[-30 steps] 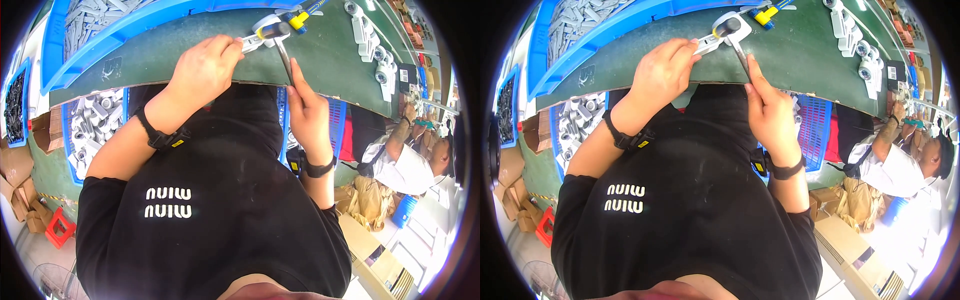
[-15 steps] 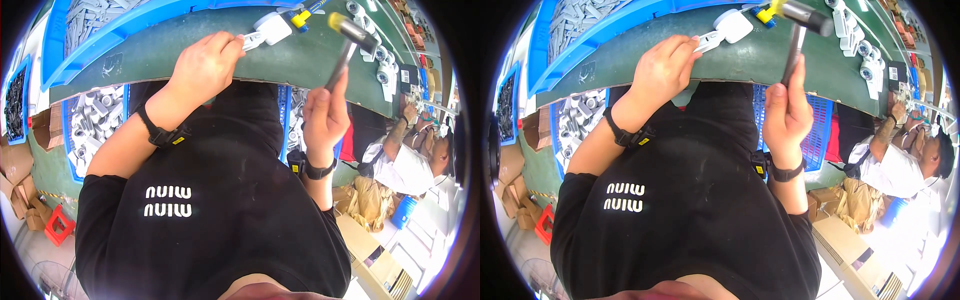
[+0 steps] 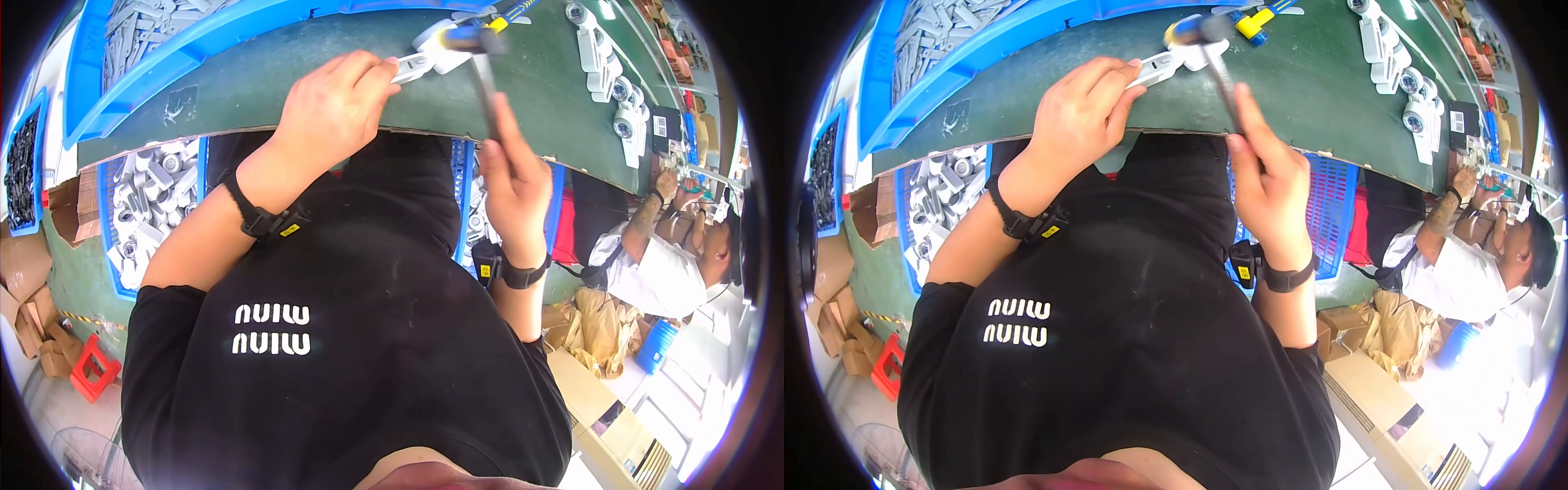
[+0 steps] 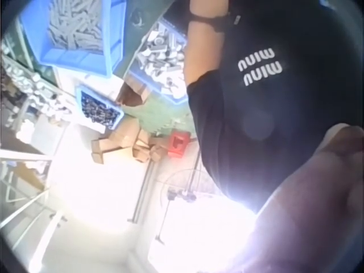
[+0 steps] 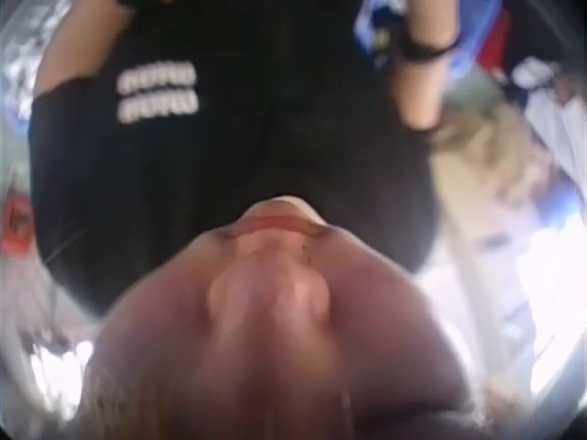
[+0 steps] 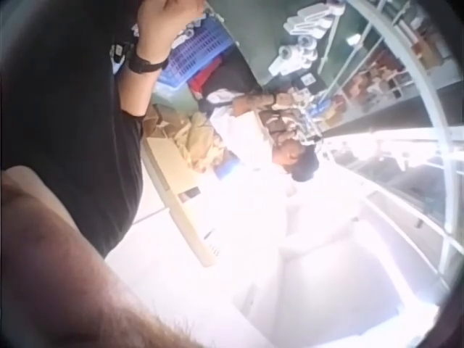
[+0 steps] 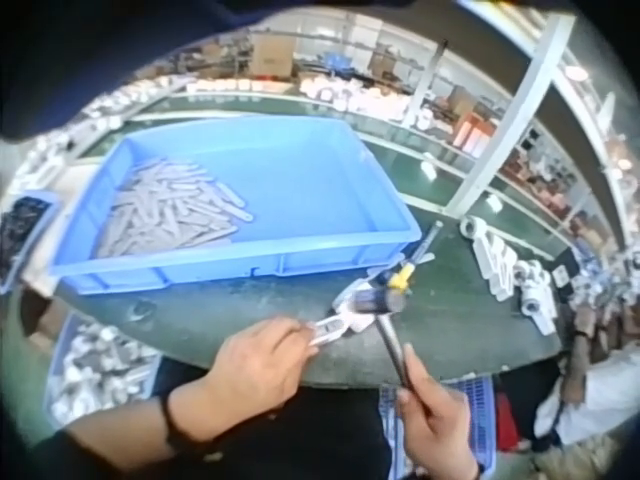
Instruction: Assembling small metal and plastic parts using a hammer at a factory workbench.
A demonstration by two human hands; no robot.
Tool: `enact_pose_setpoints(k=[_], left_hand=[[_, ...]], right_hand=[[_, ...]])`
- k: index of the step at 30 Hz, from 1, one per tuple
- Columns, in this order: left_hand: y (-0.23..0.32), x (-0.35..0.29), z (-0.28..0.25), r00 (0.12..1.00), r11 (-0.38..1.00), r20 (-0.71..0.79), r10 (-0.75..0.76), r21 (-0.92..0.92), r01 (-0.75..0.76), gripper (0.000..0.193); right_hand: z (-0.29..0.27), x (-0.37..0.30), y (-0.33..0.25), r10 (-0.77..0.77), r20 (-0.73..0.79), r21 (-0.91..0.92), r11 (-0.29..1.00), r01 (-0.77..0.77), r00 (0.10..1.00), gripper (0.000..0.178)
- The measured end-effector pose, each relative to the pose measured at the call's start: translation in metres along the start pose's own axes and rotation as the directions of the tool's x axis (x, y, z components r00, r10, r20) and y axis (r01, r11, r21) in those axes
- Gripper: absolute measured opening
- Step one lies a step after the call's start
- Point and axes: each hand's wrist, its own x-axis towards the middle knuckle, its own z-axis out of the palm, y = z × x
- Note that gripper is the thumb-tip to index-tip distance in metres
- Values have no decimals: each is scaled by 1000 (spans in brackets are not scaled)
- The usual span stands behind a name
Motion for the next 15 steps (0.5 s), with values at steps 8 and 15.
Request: enact_pose_setpoints(k=[8, 15], left_hand=[[-6, -2, 0, 998, 990, 9, -57, -127, 58, 23], [-6, -5, 0, 980, 957, 9, -198, -213, 195, 42]], right_hand=[[2, 0, -6, 22, 34, -13, 1000, -21, 999, 56], [6, 6, -2, -215, 67, -218, 950, 224, 974, 54]])
